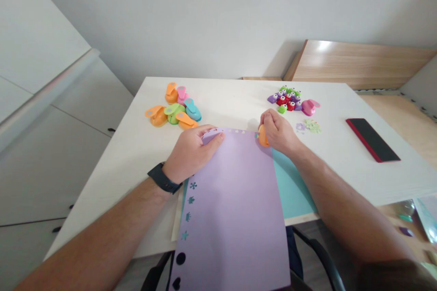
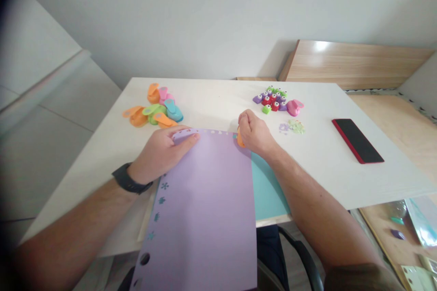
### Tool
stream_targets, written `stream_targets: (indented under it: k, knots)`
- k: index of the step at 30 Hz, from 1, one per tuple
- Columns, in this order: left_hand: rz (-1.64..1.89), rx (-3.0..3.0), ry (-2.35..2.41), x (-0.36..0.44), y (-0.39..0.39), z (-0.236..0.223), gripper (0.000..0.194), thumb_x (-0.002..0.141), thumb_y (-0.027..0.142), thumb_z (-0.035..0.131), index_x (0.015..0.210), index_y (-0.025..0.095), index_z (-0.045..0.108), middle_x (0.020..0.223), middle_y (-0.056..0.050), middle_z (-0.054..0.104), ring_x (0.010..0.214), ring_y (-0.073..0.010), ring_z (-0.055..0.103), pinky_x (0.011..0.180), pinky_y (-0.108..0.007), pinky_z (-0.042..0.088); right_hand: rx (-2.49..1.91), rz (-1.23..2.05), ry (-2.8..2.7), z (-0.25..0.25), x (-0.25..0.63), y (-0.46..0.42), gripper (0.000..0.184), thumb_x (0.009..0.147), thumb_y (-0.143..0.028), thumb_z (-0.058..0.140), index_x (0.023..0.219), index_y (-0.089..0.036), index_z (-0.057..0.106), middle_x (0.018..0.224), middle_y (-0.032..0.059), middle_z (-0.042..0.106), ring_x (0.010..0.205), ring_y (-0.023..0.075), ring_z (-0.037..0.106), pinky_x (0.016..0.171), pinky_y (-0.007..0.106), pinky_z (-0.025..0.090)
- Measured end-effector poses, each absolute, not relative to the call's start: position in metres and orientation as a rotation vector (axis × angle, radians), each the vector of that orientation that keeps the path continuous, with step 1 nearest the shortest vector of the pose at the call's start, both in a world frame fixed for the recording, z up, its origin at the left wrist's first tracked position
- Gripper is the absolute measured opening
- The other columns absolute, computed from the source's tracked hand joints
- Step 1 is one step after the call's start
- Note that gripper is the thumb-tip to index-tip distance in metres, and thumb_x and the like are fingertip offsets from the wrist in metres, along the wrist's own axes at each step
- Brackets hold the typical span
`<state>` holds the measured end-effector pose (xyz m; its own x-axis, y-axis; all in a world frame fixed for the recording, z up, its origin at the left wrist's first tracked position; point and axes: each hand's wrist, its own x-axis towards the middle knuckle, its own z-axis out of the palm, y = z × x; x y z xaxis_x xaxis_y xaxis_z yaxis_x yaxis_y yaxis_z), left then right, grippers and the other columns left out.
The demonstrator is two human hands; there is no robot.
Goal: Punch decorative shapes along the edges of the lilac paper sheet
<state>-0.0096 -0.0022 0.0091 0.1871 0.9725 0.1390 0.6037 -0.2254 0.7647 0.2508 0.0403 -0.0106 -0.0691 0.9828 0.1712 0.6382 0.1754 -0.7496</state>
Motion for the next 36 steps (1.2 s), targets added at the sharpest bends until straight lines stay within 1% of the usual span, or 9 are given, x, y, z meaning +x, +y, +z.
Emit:
stream_targets:
  k: [5,10,19,24,28,31,36]
  knots:
    - [0.861,1.904,1.472,-0.009,-0.002,0.009,0.029,0.093,0.045,0.059,0.092,0.020,0.074,0.090,-0.001,0.077,0.083,-0.0215,0.068,0.074,-0.029,0.048,-1.535,0.635,-1.785,-0.011,0.250,0.040,0.035,0.104,-0.046,0.032,0.085,-0.025,0.052,0.073,0.0019,0.065,0.064,0.0187,0.057,0.060,0.031,0.039]
    - [0.857,1.895,1.468,-0.008,-0.003,0.010,0.031,0.093,0.046,0.058,0.093,0.019,0.074,0.092,-0.002,0.078,0.086,-0.0227,0.068,0.077,-0.030,0.049,-1.537,0.608,-1.789,-0.009,0.249,0.040,0.035,0.105,-0.046,0.032,0.084,-0.025,0.050,0.071,0.0014,0.064,0.065,0.0188,0.059,0.062,0.031,0.040]
    - [0.851,1.906,1.445,-0.010,-0.003,0.009,0.031,0.093,0.046,0.058,0.094,0.020,0.074,0.093,-0.002,0.078,0.086,-0.0224,0.068,0.075,-0.030,0.048,-1.560,0.570,-1.784,-0.010,0.247,0.040,0.034,0.105,-0.048,0.032,0.085,-0.026,0.049,0.069,0.0014,0.064,0.063,0.0194,0.058,0.062,0.032,0.039]
    - [0.838,1.896,1.451,-0.010,-0.004,0.010,0.033,0.093,0.048,0.057,0.093,0.019,0.073,0.090,-0.002,0.077,0.083,-0.0225,0.068,0.073,-0.030,0.048,-1.581,0.543,-1.730,-0.012,0.247,0.043,0.036,0.104,-0.051,0.033,0.084,-0.026,0.050,0.068,0.0019,0.064,0.064,0.0201,0.058,0.061,0.032,0.039]
    - [0.835,1.886,1.450,-0.011,-0.003,0.010,0.033,0.093,0.048,0.057,0.094,0.019,0.073,0.092,-0.003,0.078,0.085,-0.0233,0.068,0.076,-0.031,0.049,-1.554,0.604,-1.762,-0.008,0.250,0.042,0.035,0.103,-0.047,0.035,0.081,-0.025,0.051,0.070,0.0014,0.063,0.066,0.0190,0.057,0.060,0.030,0.039]
    - [0.829,1.889,1.442,-0.011,-0.003,0.010,0.032,0.094,0.048,0.057,0.094,0.019,0.072,0.091,-0.002,0.077,0.084,-0.0222,0.068,0.076,-0.031,0.048,-1.533,0.710,-1.754,-0.005,0.253,0.041,0.031,0.100,-0.042,0.041,0.079,-0.024,0.054,0.073,0.0007,0.064,0.069,0.0186,0.058,0.060,0.029,0.040]
    - [0.815,1.899,1.462,-0.011,-0.002,0.011,0.032,0.093,0.048,0.057,0.090,0.019,0.071,0.084,-0.001,0.075,0.079,-0.0212,0.066,0.072,-0.030,0.047,-1.526,0.812,-1.652,-0.007,0.260,0.046,0.026,0.095,-0.045,0.048,0.081,-0.024,0.056,0.075,0.0000,0.064,0.070,0.0186,0.058,0.059,0.029,0.042]
